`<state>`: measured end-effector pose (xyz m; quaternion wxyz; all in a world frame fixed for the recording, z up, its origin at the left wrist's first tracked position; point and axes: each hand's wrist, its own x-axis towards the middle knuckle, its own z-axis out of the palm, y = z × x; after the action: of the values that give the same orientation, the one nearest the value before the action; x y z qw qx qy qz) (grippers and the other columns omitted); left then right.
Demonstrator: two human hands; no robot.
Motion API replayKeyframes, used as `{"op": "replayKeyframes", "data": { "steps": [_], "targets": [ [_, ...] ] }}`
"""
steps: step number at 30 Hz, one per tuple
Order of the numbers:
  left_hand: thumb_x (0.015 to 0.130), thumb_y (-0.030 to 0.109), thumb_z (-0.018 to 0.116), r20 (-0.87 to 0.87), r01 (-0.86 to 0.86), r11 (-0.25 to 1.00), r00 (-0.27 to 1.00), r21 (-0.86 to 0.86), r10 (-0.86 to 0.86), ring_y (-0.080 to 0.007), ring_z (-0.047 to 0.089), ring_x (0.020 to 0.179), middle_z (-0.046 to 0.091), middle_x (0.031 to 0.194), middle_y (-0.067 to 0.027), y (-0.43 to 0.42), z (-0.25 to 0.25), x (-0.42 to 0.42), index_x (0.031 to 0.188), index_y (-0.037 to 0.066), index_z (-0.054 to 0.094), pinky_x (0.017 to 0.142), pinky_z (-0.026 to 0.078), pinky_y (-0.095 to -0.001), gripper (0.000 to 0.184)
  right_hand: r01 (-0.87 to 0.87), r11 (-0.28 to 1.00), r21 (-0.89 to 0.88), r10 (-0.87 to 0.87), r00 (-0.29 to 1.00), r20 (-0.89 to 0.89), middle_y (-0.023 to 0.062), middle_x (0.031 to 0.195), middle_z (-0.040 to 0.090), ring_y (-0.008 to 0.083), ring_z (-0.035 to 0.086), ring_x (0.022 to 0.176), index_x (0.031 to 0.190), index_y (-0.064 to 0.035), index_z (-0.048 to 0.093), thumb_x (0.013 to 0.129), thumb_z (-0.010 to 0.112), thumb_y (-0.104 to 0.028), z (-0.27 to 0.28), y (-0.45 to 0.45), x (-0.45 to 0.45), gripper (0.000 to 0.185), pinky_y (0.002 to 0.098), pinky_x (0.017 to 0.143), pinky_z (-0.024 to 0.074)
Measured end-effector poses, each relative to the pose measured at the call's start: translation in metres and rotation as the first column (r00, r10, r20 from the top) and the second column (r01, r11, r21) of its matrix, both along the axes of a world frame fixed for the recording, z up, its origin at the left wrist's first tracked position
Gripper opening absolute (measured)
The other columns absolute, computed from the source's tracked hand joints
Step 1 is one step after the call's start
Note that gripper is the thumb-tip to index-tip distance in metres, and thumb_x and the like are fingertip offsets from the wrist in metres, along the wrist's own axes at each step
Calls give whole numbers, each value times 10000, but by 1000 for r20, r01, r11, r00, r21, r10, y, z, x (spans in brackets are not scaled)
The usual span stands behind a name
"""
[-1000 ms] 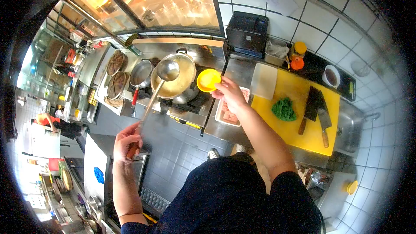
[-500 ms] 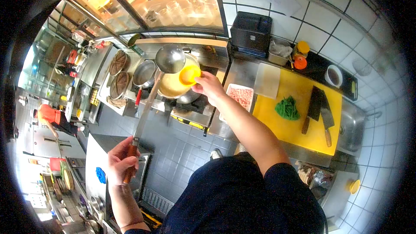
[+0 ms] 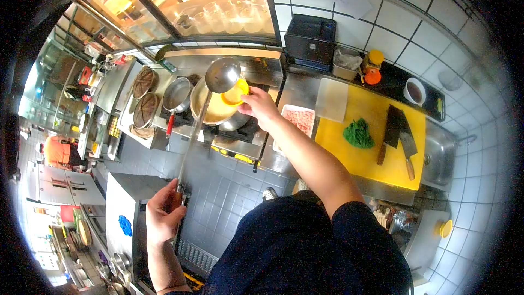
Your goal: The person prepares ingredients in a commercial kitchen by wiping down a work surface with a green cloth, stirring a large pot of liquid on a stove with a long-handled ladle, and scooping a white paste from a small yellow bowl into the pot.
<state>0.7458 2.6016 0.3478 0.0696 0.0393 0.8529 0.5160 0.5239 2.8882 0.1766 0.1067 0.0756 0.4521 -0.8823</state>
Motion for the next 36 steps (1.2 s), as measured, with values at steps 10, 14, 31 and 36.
{"op": "replayKeyframes", "data": {
  "steps": [10,14,31,36],
  "targets": [
    [775,-64,639,258,-233,943,951,239,169,-114,594,631,633,887,-79,-3,-18,-38,1376,-75,479,515,483,-230,622,36,999,-1,-36,999,13,90,997,654,177,674,813,1245,-1,548,928,626,-102,-4,14,11,342,299,761,601],
    [775,-11,616,135,-158,980,975,-122,174,-122,591,613,662,820,-89,-8,-56,-64,1342,-67,522,561,477,-263,578,44,997,62,-46,999,28,100,1043,649,175,675,865,1288,-13,522,953,606,-107,-1,29,21,358,304,812,589],
    [796,9,566,-100,45,535,966,-844,-238,-404,640,852,629,924,-189,8,-113,-132,1215,69,597,756,520,-497,424,196,976,93,-204,975,90,80,1075,608,174,654,911,1273,-12,514,926,644,-87,-45,130,101,379,312,795,595],
    [773,-6,579,30,125,319,957,-939,-287,-405,652,879,619,1009,-184,24,-117,-156,1169,53,552,766,535,-489,401,246,954,173,-269,954,129,46,1007,609,137,640,859,1246,-38,556,925,643,-94,-62,164,138,337,288,753,586]
  ]
}}
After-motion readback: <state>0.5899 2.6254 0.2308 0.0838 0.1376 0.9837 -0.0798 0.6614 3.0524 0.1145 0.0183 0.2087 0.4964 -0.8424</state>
